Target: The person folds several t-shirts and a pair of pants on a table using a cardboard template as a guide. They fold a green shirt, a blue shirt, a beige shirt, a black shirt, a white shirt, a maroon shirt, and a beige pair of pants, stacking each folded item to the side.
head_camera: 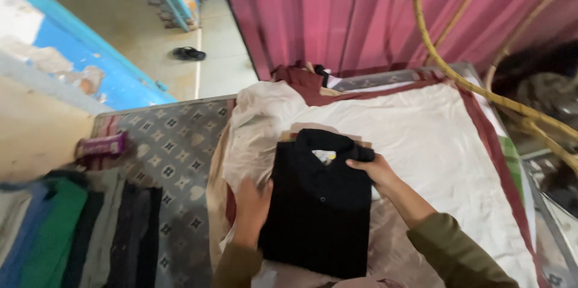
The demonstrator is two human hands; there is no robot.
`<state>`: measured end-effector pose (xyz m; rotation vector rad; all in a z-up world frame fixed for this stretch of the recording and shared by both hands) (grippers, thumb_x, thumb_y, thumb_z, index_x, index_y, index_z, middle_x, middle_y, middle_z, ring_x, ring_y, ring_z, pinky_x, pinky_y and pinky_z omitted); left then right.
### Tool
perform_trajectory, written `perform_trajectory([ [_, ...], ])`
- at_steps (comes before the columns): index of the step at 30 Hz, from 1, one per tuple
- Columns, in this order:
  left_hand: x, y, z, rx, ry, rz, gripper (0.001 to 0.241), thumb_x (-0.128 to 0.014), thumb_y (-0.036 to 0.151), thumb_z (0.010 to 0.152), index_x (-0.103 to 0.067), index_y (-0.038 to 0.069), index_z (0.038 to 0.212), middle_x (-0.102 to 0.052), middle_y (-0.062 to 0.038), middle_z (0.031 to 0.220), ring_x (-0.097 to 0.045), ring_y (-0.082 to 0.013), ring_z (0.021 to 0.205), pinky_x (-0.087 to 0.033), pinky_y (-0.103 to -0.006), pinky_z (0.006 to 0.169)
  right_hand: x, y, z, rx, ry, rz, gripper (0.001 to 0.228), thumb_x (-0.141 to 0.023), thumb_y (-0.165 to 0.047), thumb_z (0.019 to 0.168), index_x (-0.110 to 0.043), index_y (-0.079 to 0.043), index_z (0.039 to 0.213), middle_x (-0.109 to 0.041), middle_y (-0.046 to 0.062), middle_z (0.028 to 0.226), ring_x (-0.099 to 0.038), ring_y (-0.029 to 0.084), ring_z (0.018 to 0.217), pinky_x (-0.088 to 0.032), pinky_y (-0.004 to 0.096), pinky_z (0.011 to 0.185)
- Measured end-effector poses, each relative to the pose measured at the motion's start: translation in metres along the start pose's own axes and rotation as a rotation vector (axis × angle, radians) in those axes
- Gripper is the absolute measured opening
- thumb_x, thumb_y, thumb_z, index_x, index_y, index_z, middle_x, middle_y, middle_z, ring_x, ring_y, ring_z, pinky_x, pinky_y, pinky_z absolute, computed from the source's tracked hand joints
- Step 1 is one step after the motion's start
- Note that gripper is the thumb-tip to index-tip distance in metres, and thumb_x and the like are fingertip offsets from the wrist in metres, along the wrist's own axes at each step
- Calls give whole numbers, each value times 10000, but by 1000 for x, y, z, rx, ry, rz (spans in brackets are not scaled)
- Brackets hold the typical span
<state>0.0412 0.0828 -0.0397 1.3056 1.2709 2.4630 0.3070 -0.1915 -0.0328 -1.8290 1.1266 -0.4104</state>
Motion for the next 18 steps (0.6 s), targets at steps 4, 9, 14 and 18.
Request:
perform_trajectory([
  [4, 50, -13, -90, 586, -527, 201, 826, -606, 634, 906, -446, -80, 1290, -661, -242, 943, -669, -437, 887, -514, -538, 762, 4, -4, 7, -24, -150, 154, 417, -790, -96, 799, -690, 32, 1183, -764, 113, 1054, -737, 220, 921, -587, 363, 861],
  [9, 38, 4, -129, 698, -553, -140, 748, -592, 653, 956, -603, -84, 1080, -659, -180, 814, -663, -320, 756, -498, -439, 658, 1, -20, 16, 36, -209, 3, 390, -779, -49, 830, -675, 58, 1191, -743, 119, 1026, -716, 242, 894, -574, 408, 828],
  [14, 134, 23, -138, 615, -197, -373, 419, -518, 391, 1067, -648, -7, 1038, -597, -189, 754, -539, -366, 671, -422, -429, 614, -73, -105, -30, 329, -321, -112, 447, -775, -13, 800, -666, 0, 1232, -706, 59, 1092, -675, 183, 977, -558, 364, 905],
  [18, 337, 85, -154, 290, 390, -120, 174, -592, 159, 978, -699, 22, 983, -729, -128, 858, -670, -261, 820, -551, -350, 751, -219, -206, -137, 443, -587, -43, 447, -757, -7, 846, -605, -29, 1266, -651, 36, 1143, -641, 183, 1066, -523, 364, 953],
])
Point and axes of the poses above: each hand's wrist, its own z-axis towards the middle knuckle, its own x-axis out of the back of the hand, y = z × x, the point moved 2 cm from there along z, towards the middle knuckle
